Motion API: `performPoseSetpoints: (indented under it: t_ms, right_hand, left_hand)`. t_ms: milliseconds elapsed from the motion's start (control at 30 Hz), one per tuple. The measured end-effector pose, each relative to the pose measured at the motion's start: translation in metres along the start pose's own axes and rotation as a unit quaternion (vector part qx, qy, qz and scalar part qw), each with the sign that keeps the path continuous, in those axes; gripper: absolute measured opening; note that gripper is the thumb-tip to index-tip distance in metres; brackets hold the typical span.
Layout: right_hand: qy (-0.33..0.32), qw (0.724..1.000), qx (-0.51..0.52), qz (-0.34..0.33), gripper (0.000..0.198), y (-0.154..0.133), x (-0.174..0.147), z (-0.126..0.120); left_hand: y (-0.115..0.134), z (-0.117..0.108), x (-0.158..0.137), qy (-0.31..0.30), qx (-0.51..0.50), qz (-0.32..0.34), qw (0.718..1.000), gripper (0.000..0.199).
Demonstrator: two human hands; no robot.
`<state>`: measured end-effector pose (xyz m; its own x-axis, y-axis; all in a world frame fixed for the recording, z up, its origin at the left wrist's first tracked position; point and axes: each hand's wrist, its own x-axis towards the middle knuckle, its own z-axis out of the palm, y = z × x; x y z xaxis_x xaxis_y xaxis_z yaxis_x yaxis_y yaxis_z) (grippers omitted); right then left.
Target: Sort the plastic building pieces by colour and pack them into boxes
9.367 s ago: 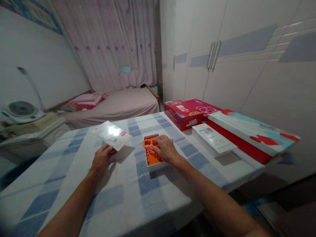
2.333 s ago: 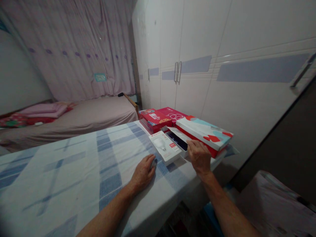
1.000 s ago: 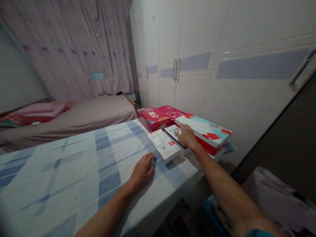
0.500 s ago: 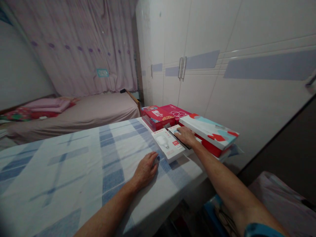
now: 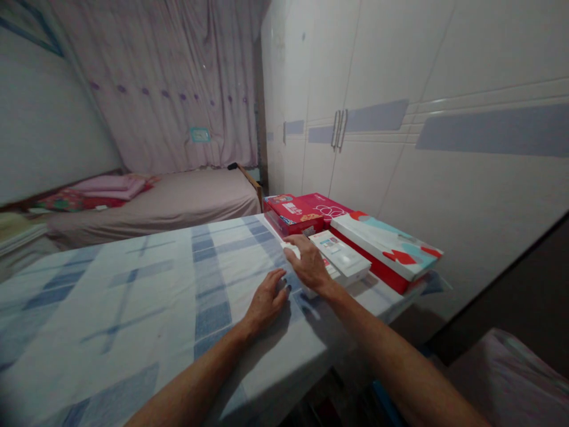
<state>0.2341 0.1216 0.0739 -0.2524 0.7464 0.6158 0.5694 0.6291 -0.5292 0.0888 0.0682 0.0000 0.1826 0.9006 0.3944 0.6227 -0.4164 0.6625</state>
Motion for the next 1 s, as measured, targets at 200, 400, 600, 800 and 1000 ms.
performPoseSetpoints:
  t_ms: [200, 400, 600, 800, 1000]
  right_hand:
    - [-0.047, 0.994, 0.086, 0.047, 0.035, -0.034, 0.013, 0.090]
    - [-0.116, 0.989, -0.089, 0.012, 0.036, -0.014, -0.002, 0.141]
    - [-0.171, 0.977, -0.130, -0.015, 0.036, -0.001, -0.009, 0.145]
    - [-0.196, 0.967, -0.165, -0.008, 0.034, -0.006, -0.003, 0.145]
    - [-0.186, 0.970, -0.155, 0.000, 0.032, -0.004, -0.002, 0.147]
  left_hand:
    - [-0.016, -0.058, 0.017, -0.059, 0.156, -0.052, 0.985, 0.040]
    - [-0.089, -0.165, -0.041, -0.025, 0.283, -0.156, 0.946, 0.038]
    - [-0.164, -0.253, -0.135, 0.058, 0.437, -0.397, 0.805, 0.052]
    - [-0.177, -0.264, -0.145, 0.060, 0.439, -0.417, 0.794, 0.055]
    - [-0.179, -0.266, -0.142, 0.070, 0.456, -0.398, 0.793, 0.052]
